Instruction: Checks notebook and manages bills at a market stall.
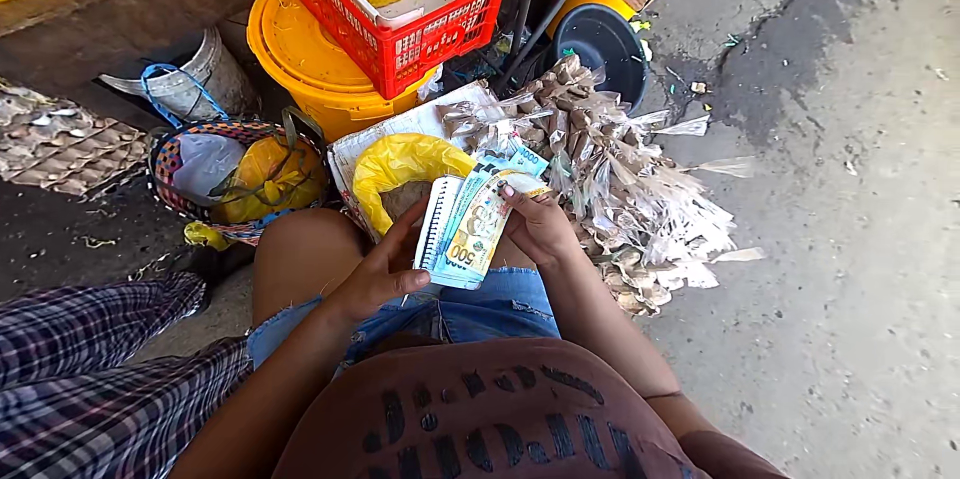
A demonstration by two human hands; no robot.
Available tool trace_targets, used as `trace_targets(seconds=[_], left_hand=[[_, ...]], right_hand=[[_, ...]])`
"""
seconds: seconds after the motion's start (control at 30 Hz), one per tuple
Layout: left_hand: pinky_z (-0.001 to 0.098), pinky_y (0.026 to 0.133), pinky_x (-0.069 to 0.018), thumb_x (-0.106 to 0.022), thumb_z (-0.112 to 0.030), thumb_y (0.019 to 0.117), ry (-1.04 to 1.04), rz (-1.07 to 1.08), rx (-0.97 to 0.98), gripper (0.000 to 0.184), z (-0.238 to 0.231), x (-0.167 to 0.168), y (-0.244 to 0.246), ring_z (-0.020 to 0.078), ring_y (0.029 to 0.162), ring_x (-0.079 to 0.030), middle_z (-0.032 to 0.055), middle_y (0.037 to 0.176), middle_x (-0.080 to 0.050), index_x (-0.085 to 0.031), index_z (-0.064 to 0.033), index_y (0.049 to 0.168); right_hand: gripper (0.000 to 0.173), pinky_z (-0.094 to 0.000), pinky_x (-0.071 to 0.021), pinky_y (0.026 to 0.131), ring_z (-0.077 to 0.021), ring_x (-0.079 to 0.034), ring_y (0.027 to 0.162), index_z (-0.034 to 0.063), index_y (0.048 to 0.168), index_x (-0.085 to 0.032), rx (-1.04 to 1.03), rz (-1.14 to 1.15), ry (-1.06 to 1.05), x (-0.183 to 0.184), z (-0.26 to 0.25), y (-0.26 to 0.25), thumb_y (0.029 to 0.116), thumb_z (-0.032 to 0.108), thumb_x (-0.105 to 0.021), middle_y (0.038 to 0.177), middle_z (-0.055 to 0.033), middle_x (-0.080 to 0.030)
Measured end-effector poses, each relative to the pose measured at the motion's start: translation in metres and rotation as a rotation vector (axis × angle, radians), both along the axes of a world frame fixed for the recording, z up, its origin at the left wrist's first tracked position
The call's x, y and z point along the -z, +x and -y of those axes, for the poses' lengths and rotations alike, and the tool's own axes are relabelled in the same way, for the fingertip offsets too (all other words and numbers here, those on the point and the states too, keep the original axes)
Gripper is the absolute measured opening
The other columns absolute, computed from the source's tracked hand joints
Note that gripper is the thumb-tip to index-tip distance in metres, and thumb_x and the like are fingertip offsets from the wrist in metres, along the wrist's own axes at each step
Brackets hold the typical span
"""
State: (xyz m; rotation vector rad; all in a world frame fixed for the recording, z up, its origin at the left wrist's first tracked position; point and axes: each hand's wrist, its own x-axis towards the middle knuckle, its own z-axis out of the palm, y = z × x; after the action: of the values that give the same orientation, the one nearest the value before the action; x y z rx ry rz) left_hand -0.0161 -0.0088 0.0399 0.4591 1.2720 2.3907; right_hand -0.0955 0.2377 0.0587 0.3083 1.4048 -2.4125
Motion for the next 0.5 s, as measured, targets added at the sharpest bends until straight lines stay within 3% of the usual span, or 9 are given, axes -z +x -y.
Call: trace_targets(seconds=[0.13,0.27,0.33,0.4,0.43,0.5], left_hand=[[0.0332,0.112,-0.0487,-0.075,-0.035,0.0927,0.012,-0.011,0.004,0.096,0.001,0.002,0.0,0.0136,0.129,-0.059,0.0015,0.147,-0.054,-0.012,-0.0116,0.161],[0.0304,0.11,-0.0496,-0.075,-0.036,0.0923,-0.003,0.012,-0.058,0.089,0.01,0.001,0.002,0.0106,0.126,-0.06,-0.0016,0.143,-0.059,-0.021,-0.0141,0.16],[0.0289,0.108,-0.0508,-0.076,-0.036,0.0908,-0.004,0.046,-0.112,0.085,0.016,0.0,0.005,0.0087,0.123,-0.062,-0.0037,0.139,-0.062,-0.028,-0.0168,0.158],[0.0288,0.108,-0.0507,-0.076,-0.035,0.0912,0.014,0.057,-0.143,0.083,0.021,0.002,0.007,0.0084,0.123,-0.062,-0.004,0.139,-0.062,-0.03,-0.0174,0.158],[0.0292,0.108,-0.0506,-0.076,-0.035,0.0914,0.025,0.059,-0.152,0.082,0.023,0.003,0.007,0.0086,0.124,-0.062,-0.0039,0.139,-0.062,-0.03,-0.0179,0.158],[0.0297,0.108,-0.0507,-0.076,-0.034,0.0918,0.047,0.06,-0.157,0.08,0.023,0.003,0.007,0.009,0.124,-0.062,-0.004,0.139,-0.062,-0.032,-0.0192,0.157]], right_hand=[[0.021,-0.038,-0.0627,0.083,-0.0182,-0.074,0.087,0.0064,0.111,-0.065,0.022,0.0,-0.07,0.002,-0.011,-0.006,0.1048,0.001,-0.046,0.099,-0.0095,-0.075],[0.019,-0.0373,-0.0632,0.082,-0.0165,-0.074,0.087,0.0095,0.116,-0.061,0.131,-0.074,0.043,0.002,-0.046,-0.026,0.1041,0.001,-0.048,0.099,-0.0057,-0.075],[0.022,-0.0356,-0.0631,0.08,-0.0148,-0.073,0.087,0.0092,0.123,-0.053,0.224,-0.105,0.25,0.008,-0.073,-0.045,0.1029,-0.001,-0.052,0.101,-0.0039,-0.072],[0.043,-0.0337,-0.0612,0.079,-0.0136,-0.07,0.089,0.0095,0.138,-0.045,0.25,-0.116,0.546,0.023,-0.095,-0.065,0.0989,-0.001,-0.06,0.111,-0.0055,-0.066],[0.057,-0.0355,-0.06,0.082,-0.0161,-0.069,0.094,0.01,0.147,-0.042,0.242,-0.118,0.675,0.031,-0.102,-0.074,0.0959,-0.002,-0.064,0.12,-0.0097,-0.064],[0.075,-0.0448,-0.0589,0.088,-0.0265,-0.068,0.104,0.0085,0.155,-0.033,0.197,-0.128,0.878,0.046,-0.105,-0.089,0.0899,-0.004,-0.068,0.131,-0.0201,-0.061]])
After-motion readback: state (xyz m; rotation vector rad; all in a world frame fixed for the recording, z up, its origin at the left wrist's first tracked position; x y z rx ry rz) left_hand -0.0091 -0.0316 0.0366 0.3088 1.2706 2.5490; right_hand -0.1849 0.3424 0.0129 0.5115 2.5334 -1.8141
